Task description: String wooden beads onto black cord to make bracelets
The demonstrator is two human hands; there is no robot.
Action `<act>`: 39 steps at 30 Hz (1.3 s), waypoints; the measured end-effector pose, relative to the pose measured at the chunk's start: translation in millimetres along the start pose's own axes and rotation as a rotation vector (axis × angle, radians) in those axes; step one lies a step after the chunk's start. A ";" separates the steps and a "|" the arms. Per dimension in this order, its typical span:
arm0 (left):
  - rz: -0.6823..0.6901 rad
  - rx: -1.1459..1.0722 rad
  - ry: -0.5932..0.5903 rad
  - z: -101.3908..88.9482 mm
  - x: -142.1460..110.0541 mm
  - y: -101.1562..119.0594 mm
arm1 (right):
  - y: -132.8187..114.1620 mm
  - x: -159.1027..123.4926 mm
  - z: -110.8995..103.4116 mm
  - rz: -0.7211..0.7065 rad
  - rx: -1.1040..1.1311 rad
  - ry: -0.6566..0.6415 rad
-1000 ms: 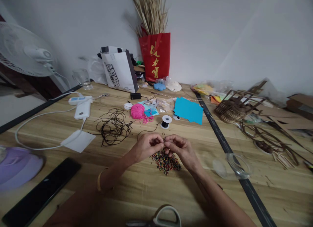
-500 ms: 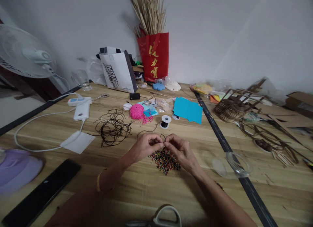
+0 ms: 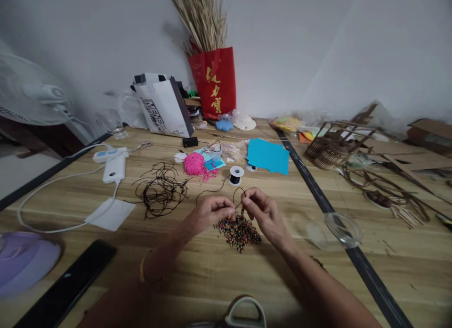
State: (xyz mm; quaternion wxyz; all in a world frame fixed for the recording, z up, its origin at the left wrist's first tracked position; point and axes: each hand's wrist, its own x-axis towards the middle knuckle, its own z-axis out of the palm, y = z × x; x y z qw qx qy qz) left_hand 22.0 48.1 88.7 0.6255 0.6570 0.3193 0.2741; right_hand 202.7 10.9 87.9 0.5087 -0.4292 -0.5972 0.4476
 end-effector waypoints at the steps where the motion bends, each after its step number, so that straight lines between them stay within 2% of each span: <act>1: -0.008 -0.016 0.005 0.3 0.1 0.2 | 0.5 1.1 -0.7 0.016 0.038 -0.004; 7: 0.012 -0.114 0.105 2.2 0.2 -0.6 | 0.8 5.3 -0.1 0.063 0.136 0.020; 20: 0.200 -0.175 0.348 -9.5 2.9 -9.5 | 6.9 5.9 4.1 0.197 0.225 -0.089; 30: 0.122 0.010 0.250 -2.2 -2.4 4.2 | 7.9 5.2 6.7 0.177 0.230 -0.079; 39: 0.173 0.216 0.250 4.8 -3.1 3.0 | 12.0 5.1 10.3 0.228 0.338 -0.073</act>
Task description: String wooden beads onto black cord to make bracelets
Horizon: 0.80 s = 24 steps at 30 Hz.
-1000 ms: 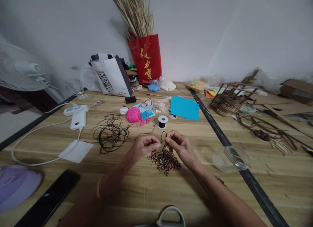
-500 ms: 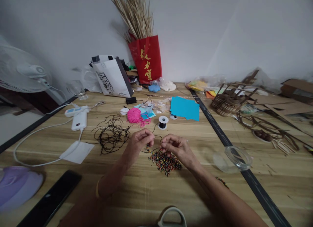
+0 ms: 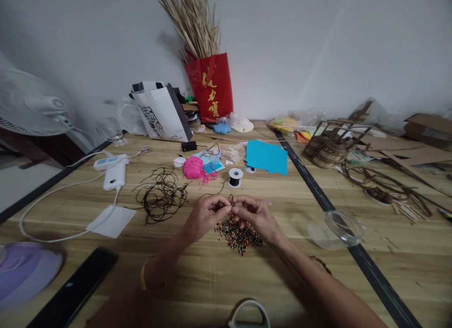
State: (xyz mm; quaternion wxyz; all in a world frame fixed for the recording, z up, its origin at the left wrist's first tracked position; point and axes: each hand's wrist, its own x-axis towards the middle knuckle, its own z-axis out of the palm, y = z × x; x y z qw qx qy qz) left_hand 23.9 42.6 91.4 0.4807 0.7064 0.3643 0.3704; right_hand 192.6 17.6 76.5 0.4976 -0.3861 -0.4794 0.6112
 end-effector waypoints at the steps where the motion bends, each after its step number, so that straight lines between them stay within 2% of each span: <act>1: -0.007 -0.001 -0.004 0.0 -0.1 0.1 | 0.3 0.3 -0.1 -0.016 0.004 0.003; 8: -0.084 -0.081 -0.046 -3.2 0.9 -1.7 | -0.8 -0.1 0.2 -0.100 -0.034 0.001; 13: -0.149 -0.127 -0.132 -4.6 1.2 -5.0 | -3.3 -0.6 -2.4 -0.077 -0.085 -0.030; 24: -0.200 -0.224 -0.235 -10.0 4.3 -0.5 | -6.3 -2.4 -6.7 -0.057 -0.123 -0.107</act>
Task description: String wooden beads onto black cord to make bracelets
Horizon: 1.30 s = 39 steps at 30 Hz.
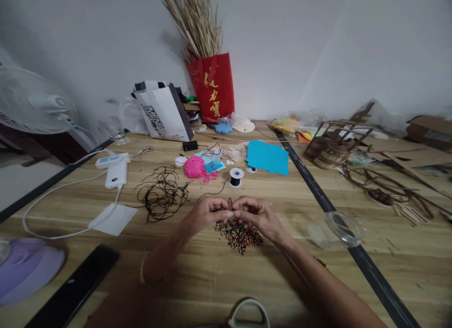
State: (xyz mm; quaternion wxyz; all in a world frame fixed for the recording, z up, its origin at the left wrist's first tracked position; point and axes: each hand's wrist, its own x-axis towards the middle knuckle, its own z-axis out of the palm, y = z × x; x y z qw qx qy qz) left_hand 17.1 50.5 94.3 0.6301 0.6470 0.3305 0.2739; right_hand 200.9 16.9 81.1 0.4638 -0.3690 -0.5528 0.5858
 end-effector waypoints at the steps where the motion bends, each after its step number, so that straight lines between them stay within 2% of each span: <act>1: -0.002 -0.009 -0.009 -0.4 0.1 -0.1 | -0.1 -0.3 -0.3 0.000 0.000 -0.010; 9: -0.041 -0.037 -0.065 -2.3 0.7 -1.7 | -4.4 -0.6 -1.2 -0.038 -0.039 -0.100; 15: -0.053 -0.048 -0.078 -3.3 2.0 -5.4 | -2.2 -0.8 -1.5 -0.018 -0.083 -0.109; 21: -0.054 -0.083 -0.035 -2.8 3.2 -7.1 | -2.0 -1.4 -0.6 -0.056 -0.146 -0.042; 26: 0.017 -0.057 -0.002 -2.9 3.4 -7.5 | -4.8 -2.3 -0.6 -0.138 -0.235 0.060; 31: 0.052 -0.031 0.008 -1.7 3.4 -7.8 | -1.8 -0.6 0.7 -0.139 -0.137 0.106; 39: 0.067 -0.028 0.098 3.1 3.3 -11.9 | 3.5 2.7 3.6 -0.089 -0.048 0.148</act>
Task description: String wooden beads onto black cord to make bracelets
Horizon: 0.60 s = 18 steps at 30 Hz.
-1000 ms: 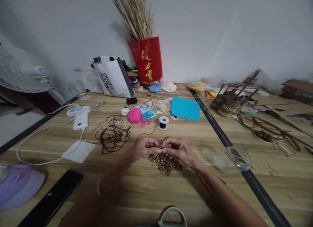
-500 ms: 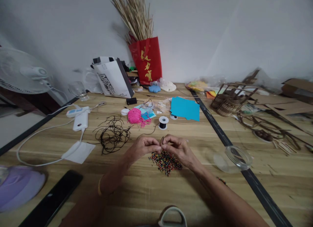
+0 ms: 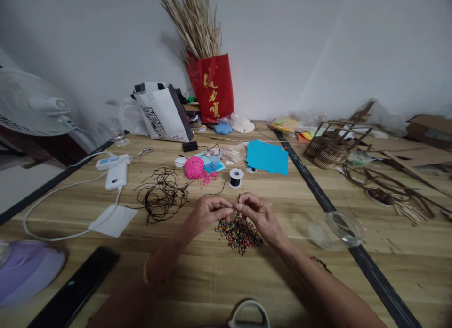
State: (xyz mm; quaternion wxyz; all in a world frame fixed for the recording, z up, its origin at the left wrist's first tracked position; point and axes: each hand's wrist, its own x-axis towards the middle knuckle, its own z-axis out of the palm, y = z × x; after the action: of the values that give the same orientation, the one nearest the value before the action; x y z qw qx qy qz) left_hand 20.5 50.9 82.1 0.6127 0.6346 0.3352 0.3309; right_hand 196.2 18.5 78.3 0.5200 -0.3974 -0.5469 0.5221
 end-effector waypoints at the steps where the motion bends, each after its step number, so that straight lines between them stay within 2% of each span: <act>1: 0.009 0.022 0.002 0.6 -0.3 0.2 | 0.0 -0.1 -0.1 -0.001 0.002 0.002; 5: 0.045 0.092 0.027 1.1 -1.8 3.6 | 0.0 -0.4 -0.7 0.018 0.008 -0.006; 12: 0.043 0.026 0.069 -1.6 -1.8 6.6 | 1.6 -0.5 1.9 0.075 0.099 -0.054; 18: 0.028 0.097 0.015 -1.7 -0.7 5.5 | 2.6 -0.7 3.4 0.053 0.155 -0.067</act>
State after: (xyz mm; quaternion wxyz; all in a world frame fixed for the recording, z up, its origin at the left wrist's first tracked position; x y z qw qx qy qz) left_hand 18.8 51.2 87.7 0.5739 0.6659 0.3463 0.3275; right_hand 192.7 17.6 75.9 0.5165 -0.3526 -0.5111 0.5897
